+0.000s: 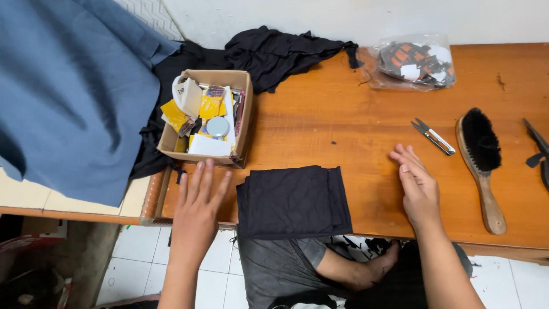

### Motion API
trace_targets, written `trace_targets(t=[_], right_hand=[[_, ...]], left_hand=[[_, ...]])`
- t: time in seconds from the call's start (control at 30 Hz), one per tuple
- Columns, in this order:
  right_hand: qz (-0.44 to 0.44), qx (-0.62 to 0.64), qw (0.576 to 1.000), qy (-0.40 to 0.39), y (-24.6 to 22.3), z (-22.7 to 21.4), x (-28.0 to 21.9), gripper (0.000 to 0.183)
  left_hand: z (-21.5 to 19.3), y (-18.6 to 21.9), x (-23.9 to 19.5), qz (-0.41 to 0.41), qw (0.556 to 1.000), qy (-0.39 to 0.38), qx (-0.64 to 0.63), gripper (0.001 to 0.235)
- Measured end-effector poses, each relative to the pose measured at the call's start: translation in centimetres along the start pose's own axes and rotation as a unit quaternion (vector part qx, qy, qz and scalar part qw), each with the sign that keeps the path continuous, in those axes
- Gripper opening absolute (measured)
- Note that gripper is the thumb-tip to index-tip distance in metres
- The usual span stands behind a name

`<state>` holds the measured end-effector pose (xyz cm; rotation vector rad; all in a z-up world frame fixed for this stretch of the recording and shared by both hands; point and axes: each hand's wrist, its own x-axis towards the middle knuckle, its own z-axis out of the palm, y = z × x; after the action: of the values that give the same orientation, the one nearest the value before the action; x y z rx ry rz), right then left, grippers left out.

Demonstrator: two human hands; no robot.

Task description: The person folds a piece of black fabric on a wooden table, then uses a small knife to cut along the edge of the fabric. The person handles the fabric and the knife throughout the clip.

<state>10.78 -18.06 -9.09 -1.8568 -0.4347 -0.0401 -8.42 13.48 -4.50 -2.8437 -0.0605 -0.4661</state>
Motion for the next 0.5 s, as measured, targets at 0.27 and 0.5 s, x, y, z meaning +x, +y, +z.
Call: trace_targets(t=[0.27,0.5], right_hand=[[-0.049,-0.092,0.994,-0.039,-0.1,0.3,-0.5,0.028],[-0.05,-0.065,0.996,-0.029,0.5,0.2,-0.2,0.025]], left_hand=[[0.3,12.1,2.3,0.131,0.984,0.022,-0.12,0.07],[1.4,8.9,0.9,0.2,0.954,0.026,-0.223,0.063]])
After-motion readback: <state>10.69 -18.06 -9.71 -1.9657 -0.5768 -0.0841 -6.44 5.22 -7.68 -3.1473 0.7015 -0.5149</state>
